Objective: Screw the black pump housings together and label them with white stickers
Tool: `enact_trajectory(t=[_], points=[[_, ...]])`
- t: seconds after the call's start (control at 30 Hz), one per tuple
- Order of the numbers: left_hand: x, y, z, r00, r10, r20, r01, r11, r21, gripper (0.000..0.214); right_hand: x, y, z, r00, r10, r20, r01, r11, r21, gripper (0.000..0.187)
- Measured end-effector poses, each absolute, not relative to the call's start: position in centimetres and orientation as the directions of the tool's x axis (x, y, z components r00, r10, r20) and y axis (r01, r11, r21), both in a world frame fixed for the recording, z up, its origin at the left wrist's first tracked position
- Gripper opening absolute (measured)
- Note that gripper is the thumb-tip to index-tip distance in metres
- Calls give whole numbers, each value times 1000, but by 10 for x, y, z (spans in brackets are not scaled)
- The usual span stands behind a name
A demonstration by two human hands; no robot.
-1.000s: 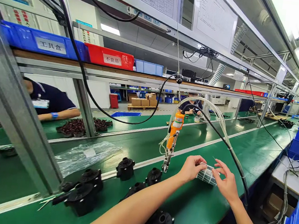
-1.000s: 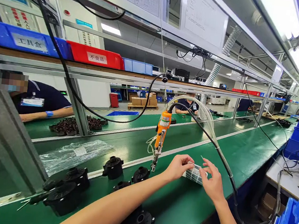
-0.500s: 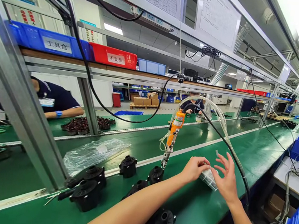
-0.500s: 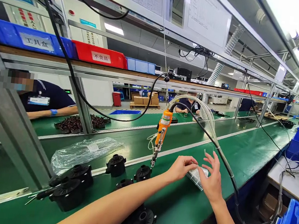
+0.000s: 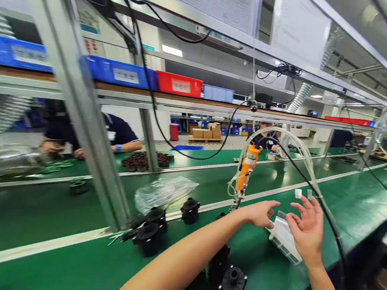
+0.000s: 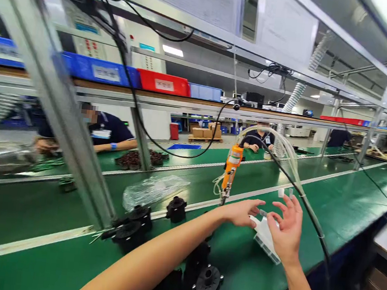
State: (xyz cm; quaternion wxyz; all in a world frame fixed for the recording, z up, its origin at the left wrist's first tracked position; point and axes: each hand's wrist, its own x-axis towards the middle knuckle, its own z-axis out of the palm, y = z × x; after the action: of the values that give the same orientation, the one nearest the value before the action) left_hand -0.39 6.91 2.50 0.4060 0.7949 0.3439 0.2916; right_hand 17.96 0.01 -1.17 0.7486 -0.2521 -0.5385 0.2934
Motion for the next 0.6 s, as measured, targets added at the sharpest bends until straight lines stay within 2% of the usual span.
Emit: enact_trajectory(t=[0.1, 0.13, 0.2, 0.27, 0.33, 0.47, 0.6], points=[[-77, 47, 63, 616, 775, 143, 339, -425, 839, 50, 170, -15, -8, 222, 714, 664, -220, 700, -679, 76], [-105, 36, 72, 552, 814, 180, 369, -432, 823, 42, 164, -18, -10, 184, 726, 663, -235, 687, -687, 74], [-159, 11, 77, 242, 922, 303, 508, -386, 770, 31, 147, -24, -15, 84, 757, 648, -263, 644, -719, 69], [-202, -9, 67, -91, 917, 387, 628, -249, 737, 25, 120, -25, -19, -23, 775, 631, -286, 600, -747, 66], [-229, -18, 46, -250, 884, 396, 669, -138, 730, 26, 88, -22, -18, -121, 766, 631, -316, 573, -756, 64], [-248, -10, 3, -306, 879, 365, 673, -70, 736, 25, 26, -9, -8, -268, 718, 643, -414, 517, -750, 60], [-250, 5, -14, -295, 894, 337, 632, -83, 771, 18, -7, 2, -6, -326, 725, 606, -448, 446, -775, 61]])
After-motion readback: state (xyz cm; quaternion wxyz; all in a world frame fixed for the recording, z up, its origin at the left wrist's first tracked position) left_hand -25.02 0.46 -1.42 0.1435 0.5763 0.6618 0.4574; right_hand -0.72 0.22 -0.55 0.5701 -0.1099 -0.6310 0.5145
